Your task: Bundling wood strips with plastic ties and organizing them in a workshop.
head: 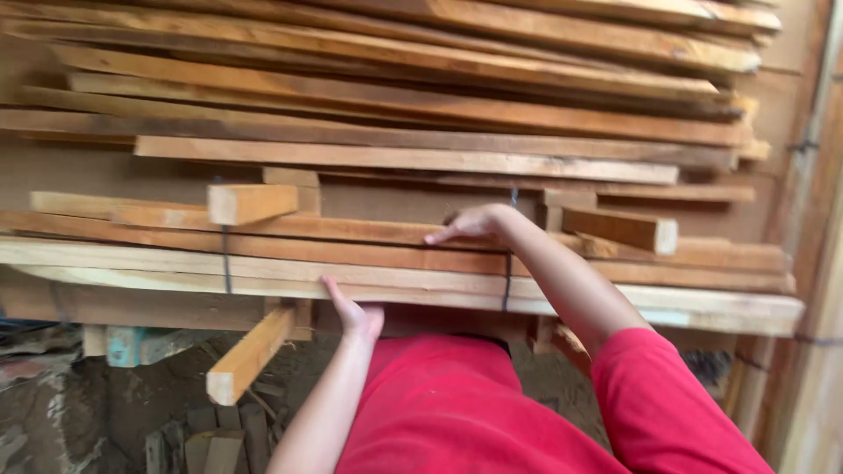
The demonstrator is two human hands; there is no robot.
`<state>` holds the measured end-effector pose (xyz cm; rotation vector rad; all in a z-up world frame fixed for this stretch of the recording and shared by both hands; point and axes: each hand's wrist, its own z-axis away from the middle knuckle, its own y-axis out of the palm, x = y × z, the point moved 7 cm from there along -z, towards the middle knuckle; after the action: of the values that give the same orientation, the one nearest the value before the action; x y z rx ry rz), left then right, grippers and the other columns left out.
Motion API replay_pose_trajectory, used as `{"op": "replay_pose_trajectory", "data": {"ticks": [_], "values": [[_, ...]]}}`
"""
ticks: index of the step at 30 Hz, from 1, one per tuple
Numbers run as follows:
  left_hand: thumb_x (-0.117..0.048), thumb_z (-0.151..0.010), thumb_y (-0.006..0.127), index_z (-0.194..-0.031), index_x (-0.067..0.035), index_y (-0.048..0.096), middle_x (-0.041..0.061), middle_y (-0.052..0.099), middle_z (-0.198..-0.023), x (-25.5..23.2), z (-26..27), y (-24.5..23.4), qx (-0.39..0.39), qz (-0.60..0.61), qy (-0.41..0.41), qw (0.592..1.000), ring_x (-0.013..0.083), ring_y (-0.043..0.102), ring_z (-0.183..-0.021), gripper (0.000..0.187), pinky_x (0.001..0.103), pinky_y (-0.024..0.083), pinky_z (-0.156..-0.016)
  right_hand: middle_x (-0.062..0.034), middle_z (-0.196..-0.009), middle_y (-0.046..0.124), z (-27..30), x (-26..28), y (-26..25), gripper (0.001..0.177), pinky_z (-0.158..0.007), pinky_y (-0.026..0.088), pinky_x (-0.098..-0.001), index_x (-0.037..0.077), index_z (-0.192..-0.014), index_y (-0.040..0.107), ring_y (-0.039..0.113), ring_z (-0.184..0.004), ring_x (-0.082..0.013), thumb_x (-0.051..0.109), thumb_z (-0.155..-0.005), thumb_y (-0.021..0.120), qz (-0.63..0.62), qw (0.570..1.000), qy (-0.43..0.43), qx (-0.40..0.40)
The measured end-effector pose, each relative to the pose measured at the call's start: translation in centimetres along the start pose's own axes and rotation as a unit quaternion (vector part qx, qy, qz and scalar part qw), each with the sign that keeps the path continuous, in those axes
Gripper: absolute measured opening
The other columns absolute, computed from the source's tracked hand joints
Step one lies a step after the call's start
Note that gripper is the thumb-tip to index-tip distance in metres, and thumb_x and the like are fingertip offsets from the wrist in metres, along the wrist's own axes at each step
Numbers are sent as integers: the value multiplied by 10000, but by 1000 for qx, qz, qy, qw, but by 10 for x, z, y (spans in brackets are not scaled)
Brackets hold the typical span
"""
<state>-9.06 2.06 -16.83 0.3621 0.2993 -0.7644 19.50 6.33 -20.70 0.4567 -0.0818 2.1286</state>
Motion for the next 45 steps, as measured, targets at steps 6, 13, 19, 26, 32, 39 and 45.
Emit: {"op": "replay_pose_trajectory", "data": {"ticks": [6,13,19,26,32,39,45], "values": [[-926,-795,554,-1622,-325,238,16,324,-1642,2,-15,-9,-75,-34,35,996,231,348,-1497,1070,483,245,-1281,-214,-1231,705,-93,-8,-4,925,-959,567,-472,12,-1346,654,685,-1141,-329,688,-744,840,-4,992,-90,89],[-923,-806,513,-1638,-301,217,18,285,-1666,3,1,1,-83,-8,52,995,229,326,-1512,1081,479,241,-1282,-150,-1037,751,-28,24,3,791,-842,585,-398,63,-1177,762,723,-987,-271,694,-702,816,43,993,-102,49],[-912,-786,556,-1652,-277,191,52,200,-1709,6,15,3,-64,23,68,995,260,262,-1548,1134,490,198,-1303,-120,-1022,762,-2,19,-4,811,-878,569,-425,133,-1100,795,721,-1016,-293,811,-656,777,129,984,-112,-53],[-920,-732,610,-1650,-251,203,53,227,-1698,-27,64,11,-1,73,98,992,271,265,-1547,1207,490,215,-1290,-156,-1035,747,120,72,15,790,-889,531,-421,109,-1057,787,706,-1046,-320,789,-654,765,172,965,-139,-143],[-899,-686,628,-1649,-312,182,22,177,-1715,-69,157,44,62,90,130,985,272,226,-1563,1213,505,182,-1289,-184,-1051,733,230,109,55,773,-911,513,-430,105,-1097,770,691,-1082,-359,763,-694,731,203,944,-159,-207],[-831,-625,627,-1652,-290,153,41,174,-1712,-87,271,89,124,101,125,979,289,214,-1566,1253,500,174,-1285,-152,-1003,732,329,109,74,725,-886,514,-409,167,-1111,774,701,-1053,-326,737,-663,768,202,922,-152,-293],[-777,-542,650,-1625,-300,227,42,318,-1626,-87,320,129,150,106,119,976,237,360,-1494,1257,446,258,-1269,-202,-1056,739,407,100,77,752,-922,517,-485,126,-1131,766,685,-1106,-395,690,-634,800,185,902,-154,-357]]}}
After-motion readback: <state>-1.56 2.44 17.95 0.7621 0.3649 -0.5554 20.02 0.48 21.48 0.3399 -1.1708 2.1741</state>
